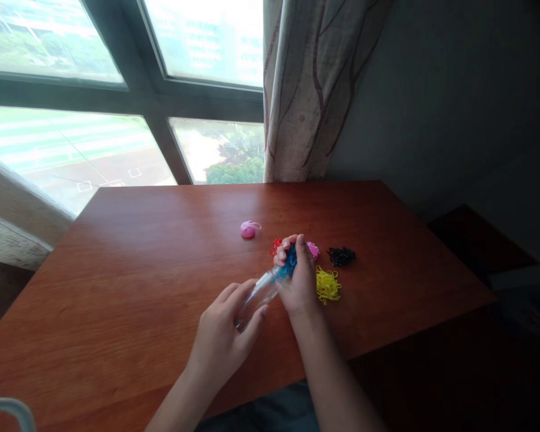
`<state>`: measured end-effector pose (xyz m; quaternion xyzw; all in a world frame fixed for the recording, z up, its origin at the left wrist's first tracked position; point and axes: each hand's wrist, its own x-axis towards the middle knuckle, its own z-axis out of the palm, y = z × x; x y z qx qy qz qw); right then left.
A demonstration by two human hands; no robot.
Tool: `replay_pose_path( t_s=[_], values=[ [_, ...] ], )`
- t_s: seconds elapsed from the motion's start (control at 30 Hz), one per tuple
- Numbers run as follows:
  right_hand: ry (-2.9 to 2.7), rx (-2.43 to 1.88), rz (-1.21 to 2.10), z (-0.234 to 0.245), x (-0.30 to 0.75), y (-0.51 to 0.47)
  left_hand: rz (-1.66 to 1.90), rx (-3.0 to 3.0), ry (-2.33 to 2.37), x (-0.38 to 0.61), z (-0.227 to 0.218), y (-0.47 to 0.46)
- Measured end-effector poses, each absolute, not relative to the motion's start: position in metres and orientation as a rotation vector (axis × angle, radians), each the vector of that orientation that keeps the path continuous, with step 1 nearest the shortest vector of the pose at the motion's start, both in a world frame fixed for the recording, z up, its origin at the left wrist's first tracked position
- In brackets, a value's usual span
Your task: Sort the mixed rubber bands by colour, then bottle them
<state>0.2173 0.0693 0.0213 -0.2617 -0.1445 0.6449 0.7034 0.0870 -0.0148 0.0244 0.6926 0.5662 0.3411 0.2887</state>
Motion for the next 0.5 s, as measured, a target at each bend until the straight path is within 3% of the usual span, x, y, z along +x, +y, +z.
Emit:
replay_pose_path(
  t_s=[0.5],
  values=[
    [-0.405,-0.423,1.568,0.0286,0.2178,0.0617,0.893,1.967,1.491,0.0787,0.0305,-0.0133]
  ],
)
